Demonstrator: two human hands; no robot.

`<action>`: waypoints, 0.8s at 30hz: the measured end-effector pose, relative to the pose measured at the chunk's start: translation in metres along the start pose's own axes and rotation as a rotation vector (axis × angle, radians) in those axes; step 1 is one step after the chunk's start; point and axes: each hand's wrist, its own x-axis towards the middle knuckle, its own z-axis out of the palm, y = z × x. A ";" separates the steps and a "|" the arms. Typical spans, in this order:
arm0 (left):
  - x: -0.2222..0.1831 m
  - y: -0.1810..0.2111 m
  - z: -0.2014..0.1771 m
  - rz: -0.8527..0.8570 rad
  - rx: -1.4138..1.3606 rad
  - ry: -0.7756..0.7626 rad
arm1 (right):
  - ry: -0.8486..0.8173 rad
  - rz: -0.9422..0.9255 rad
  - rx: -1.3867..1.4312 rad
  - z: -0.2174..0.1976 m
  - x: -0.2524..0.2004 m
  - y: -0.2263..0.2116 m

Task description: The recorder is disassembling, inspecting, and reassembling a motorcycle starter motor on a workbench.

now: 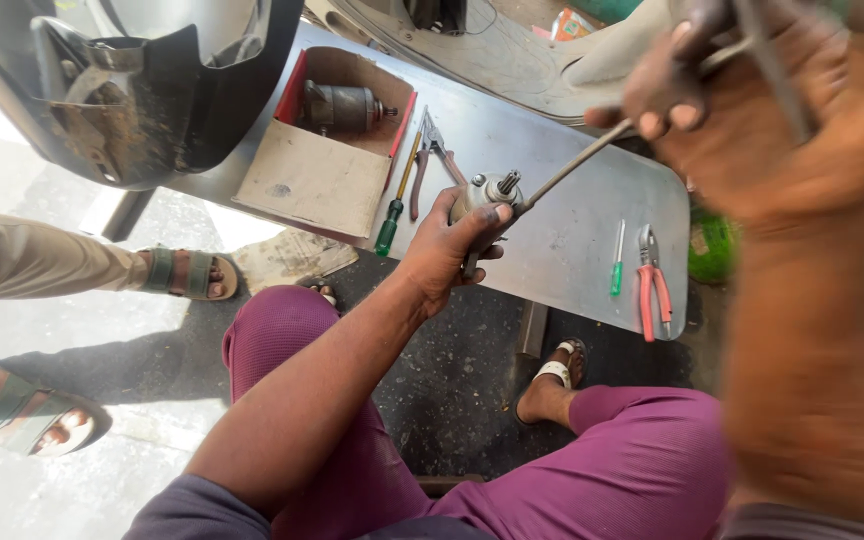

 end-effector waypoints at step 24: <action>0.008 -0.007 0.006 -0.012 0.056 -0.020 | 0.261 0.115 0.130 0.034 -0.006 0.019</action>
